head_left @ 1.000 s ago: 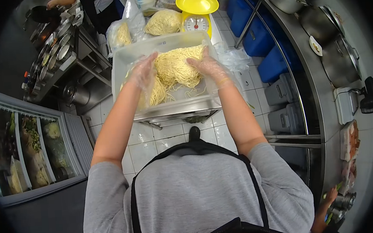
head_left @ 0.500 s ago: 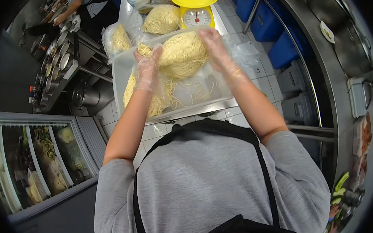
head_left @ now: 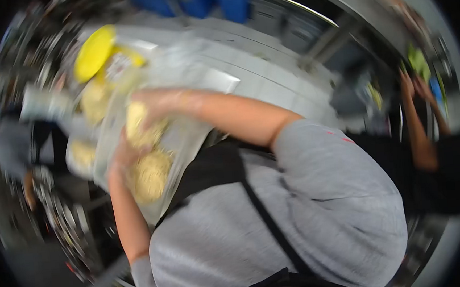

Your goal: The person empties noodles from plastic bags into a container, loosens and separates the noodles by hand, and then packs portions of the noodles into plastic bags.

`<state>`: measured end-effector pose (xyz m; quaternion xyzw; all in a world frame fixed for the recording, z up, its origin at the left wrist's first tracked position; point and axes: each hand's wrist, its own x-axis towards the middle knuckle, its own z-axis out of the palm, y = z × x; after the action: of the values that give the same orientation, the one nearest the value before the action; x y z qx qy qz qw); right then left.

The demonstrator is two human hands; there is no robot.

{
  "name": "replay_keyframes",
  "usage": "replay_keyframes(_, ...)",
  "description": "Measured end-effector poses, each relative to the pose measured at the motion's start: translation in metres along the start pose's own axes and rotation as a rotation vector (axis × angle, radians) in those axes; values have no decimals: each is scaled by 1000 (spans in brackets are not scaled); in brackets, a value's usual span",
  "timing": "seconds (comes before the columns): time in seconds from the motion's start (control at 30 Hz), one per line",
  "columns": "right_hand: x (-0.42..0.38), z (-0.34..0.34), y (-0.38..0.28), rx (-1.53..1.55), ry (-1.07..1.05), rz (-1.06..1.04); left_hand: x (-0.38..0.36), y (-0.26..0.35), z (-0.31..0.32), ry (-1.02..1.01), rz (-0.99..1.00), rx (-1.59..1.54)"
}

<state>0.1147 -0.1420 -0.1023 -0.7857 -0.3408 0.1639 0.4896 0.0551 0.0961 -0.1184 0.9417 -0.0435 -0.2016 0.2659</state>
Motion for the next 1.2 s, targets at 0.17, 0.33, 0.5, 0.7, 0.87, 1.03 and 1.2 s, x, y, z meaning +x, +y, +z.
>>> replay_keyframes(0.17, -44, 23, -12, -234, 248, 133, -9, 40, 2, -8, -85, 38)
replay_keyframes(0.33, -32, 38, 16, -292, 351, 403, 25, 3, 9, 105, 117, 146)
replay_keyframes(0.5, -51, 30, -4, -389, 293, 388, 13, 10, 3, 66, 167, 225)
replay_keyframes(0.7, -37, 39, 15, -404, 313, 361, -5, 26, -5, -75, 74, -1)
replay_keyframes(0.87, -62, 13, -18, -182, 277, 197, -4, 48, -10, -151, -152, 16)
replay_keyframes(1.03, -35, 39, 35, -159, 229, 34, 2, 21, 5, -46, -133, -299)
replay_keyframes(1.2, -26, 44, 41, -89, 70, 88, 15, 23, 8, -51, -215, -78)
